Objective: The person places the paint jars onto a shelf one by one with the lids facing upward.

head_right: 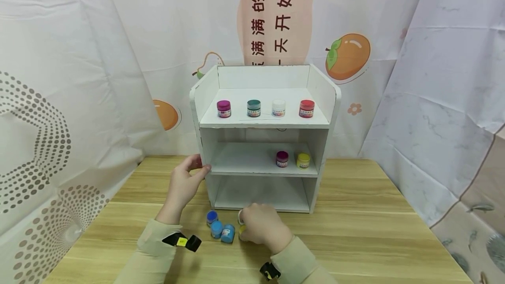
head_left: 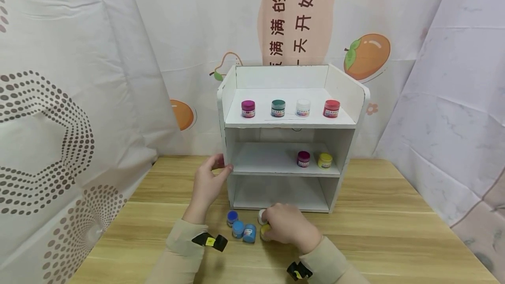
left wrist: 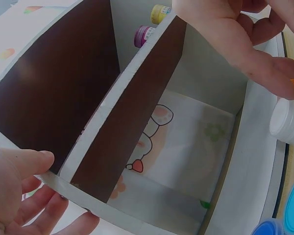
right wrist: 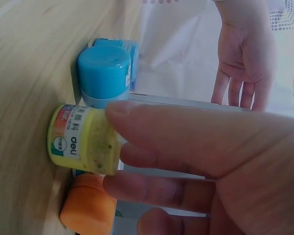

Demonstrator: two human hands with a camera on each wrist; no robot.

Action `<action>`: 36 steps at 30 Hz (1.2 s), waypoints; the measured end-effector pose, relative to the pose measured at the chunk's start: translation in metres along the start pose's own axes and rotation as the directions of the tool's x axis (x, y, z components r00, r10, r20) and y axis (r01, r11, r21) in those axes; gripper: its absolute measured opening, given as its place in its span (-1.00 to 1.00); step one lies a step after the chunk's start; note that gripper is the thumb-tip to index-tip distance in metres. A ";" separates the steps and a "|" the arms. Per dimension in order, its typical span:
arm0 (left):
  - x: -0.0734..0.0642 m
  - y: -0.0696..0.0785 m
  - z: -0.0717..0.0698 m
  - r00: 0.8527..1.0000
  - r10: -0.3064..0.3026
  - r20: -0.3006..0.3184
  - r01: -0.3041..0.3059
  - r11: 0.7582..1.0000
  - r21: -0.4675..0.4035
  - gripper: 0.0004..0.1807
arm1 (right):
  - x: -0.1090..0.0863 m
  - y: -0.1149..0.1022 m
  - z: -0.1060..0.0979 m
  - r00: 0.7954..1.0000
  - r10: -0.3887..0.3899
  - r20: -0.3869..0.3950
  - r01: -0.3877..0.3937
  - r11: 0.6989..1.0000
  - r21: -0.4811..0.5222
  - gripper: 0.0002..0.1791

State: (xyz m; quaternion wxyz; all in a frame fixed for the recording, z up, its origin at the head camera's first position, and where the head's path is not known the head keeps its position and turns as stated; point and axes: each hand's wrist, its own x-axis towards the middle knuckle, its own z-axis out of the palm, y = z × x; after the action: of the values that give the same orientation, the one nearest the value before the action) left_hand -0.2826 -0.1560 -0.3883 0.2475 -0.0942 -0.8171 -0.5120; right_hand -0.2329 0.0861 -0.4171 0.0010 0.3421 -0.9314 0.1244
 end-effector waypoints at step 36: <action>-0.001 0.001 0.001 1.000 -0.015 0.002 0.015 1.000 -0.011 -0.55 | -0.009 0.000 -0.034 0.995 0.021 -0.093 -0.020 1.000 0.014 -0.84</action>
State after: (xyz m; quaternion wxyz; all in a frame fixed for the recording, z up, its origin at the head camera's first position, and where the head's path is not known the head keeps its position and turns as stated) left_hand -0.2819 -0.1548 -0.3879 0.2423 -0.0896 -0.8153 -0.5181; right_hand -0.2290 0.0994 -0.3845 0.0411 0.3263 -0.9330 0.1463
